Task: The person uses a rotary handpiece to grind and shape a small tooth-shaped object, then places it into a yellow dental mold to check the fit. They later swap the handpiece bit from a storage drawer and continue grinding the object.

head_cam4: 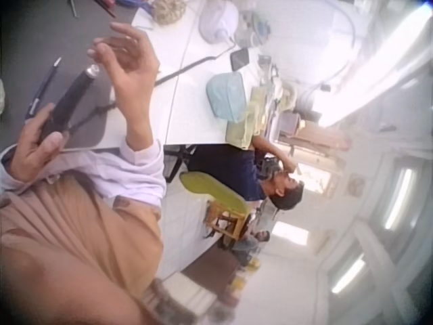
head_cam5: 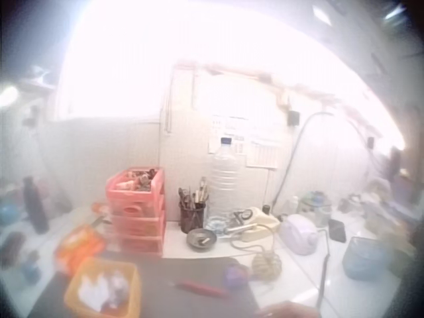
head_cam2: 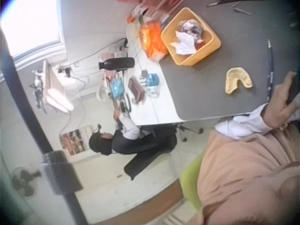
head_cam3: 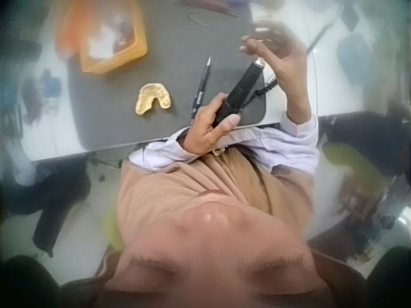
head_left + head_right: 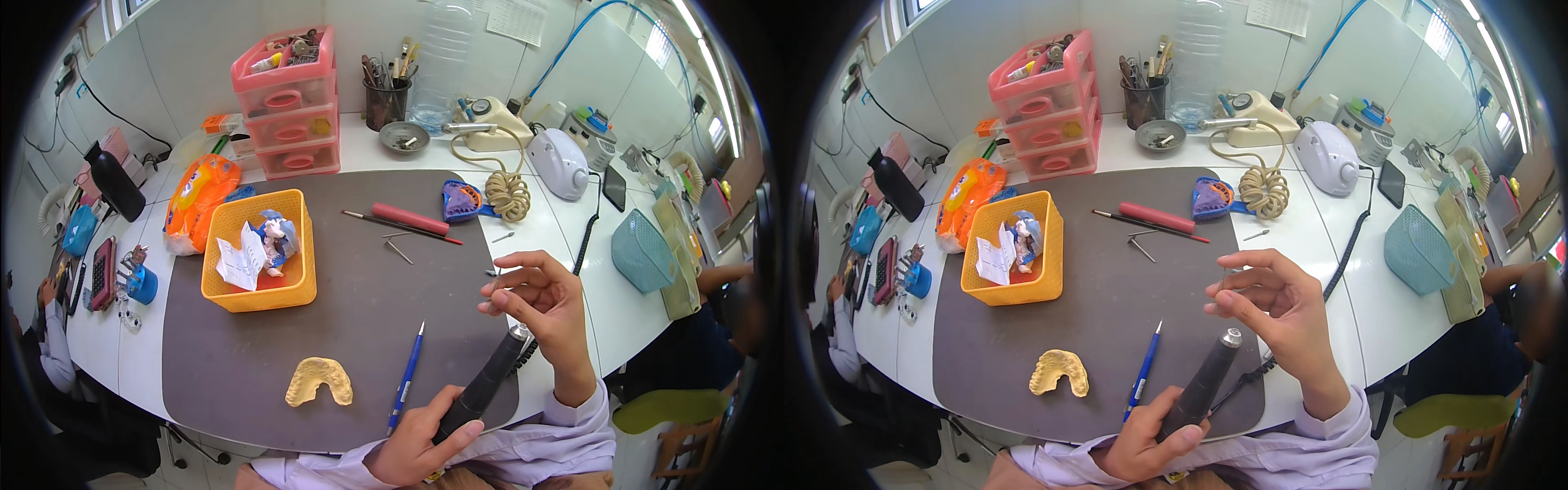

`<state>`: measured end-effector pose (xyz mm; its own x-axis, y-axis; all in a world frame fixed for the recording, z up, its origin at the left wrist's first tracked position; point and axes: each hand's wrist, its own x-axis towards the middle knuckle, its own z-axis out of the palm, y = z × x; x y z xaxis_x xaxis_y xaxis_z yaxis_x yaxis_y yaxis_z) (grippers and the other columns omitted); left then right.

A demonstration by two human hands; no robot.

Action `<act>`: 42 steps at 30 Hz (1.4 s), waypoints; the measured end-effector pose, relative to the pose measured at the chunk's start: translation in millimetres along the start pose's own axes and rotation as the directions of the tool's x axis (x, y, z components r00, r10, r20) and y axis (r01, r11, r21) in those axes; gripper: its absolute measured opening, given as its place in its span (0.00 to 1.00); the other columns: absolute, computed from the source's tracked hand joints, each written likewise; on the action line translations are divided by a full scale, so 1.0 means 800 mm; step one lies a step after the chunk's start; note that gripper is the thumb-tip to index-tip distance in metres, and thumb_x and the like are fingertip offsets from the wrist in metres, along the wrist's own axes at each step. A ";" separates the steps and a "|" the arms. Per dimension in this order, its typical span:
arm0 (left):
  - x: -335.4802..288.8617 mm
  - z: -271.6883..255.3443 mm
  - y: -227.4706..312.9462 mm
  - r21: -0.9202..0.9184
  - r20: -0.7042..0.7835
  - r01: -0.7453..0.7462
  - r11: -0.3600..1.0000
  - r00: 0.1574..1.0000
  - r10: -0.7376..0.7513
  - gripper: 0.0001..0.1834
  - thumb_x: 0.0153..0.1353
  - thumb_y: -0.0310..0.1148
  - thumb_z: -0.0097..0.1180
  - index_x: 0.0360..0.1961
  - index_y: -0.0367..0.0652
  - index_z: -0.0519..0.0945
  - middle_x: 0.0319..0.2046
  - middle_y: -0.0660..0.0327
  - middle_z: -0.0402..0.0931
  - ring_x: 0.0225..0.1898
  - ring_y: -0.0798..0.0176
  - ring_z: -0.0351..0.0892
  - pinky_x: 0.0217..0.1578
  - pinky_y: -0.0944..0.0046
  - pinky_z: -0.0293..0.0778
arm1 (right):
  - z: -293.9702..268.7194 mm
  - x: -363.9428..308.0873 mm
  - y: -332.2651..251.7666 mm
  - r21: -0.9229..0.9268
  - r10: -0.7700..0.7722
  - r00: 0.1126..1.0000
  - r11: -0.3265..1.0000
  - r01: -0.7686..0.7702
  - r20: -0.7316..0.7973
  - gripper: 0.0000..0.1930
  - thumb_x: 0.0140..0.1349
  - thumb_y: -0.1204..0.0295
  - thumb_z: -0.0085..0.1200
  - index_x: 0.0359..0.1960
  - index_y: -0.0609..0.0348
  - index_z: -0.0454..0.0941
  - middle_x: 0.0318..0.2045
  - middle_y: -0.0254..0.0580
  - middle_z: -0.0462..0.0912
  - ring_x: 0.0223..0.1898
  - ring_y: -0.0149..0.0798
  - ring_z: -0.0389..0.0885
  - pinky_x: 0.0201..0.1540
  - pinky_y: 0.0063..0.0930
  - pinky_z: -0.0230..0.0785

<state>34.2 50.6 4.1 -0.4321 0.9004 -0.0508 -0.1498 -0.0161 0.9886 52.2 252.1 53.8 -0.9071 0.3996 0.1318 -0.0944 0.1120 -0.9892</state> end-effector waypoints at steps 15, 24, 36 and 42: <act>0.001 0.001 0.003 -0.010 0.003 0.025 1.000 1.000 -0.025 0.16 0.61 0.38 0.49 0.42 0.34 0.67 0.26 0.64 0.72 0.25 0.76 0.67 0.28 0.74 0.65 | -0.003 -0.002 -0.004 0.011 0.037 0.999 0.999 -0.037 -0.004 0.21 0.54 0.79 0.57 0.49 0.66 0.66 0.31 0.47 0.81 0.34 0.37 0.83 0.37 0.21 0.74; 0.001 0.001 0.004 -0.003 -0.005 0.034 0.999 0.999 -0.034 0.18 0.61 0.39 0.50 0.42 0.34 0.67 0.27 0.64 0.72 0.25 0.76 0.67 0.29 0.74 0.65 | -0.004 -0.003 -0.003 -0.009 0.019 1.000 1.000 -0.019 0.016 0.16 0.54 0.79 0.57 0.44 0.66 0.70 0.31 0.47 0.81 0.33 0.36 0.83 0.36 0.20 0.74; 0.001 -0.002 -0.008 0.017 0.008 -0.027 0.999 1.000 0.027 0.17 0.62 0.37 0.49 0.44 0.35 0.65 0.25 0.59 0.67 0.25 0.71 0.65 0.28 0.70 0.64 | 0.001 -0.002 0.015 -0.284 -0.133 0.991 0.951 0.122 -0.022 0.11 0.52 0.81 0.56 0.38 0.65 0.74 0.31 0.42 0.81 0.31 0.33 0.82 0.33 0.20 0.71; 0.000 0.003 0.006 -0.294 0.038 0.081 0.952 0.997 -0.073 0.15 0.65 0.37 0.43 0.46 0.37 0.62 0.27 0.63 0.67 0.22 0.74 0.63 0.26 0.74 0.63 | 0.010 0.010 0.032 -0.624 -0.227 0.969 0.746 0.234 0.093 0.08 0.51 0.82 0.54 0.34 0.63 0.74 0.29 0.43 0.79 0.29 0.35 0.81 0.32 0.24 0.71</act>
<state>35.9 51.7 9.3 -0.3862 0.9150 -0.1171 -0.4392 -0.0707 0.8956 39.1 250.9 29.2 -0.8960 0.2776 0.3467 -0.0274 0.7446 -0.6670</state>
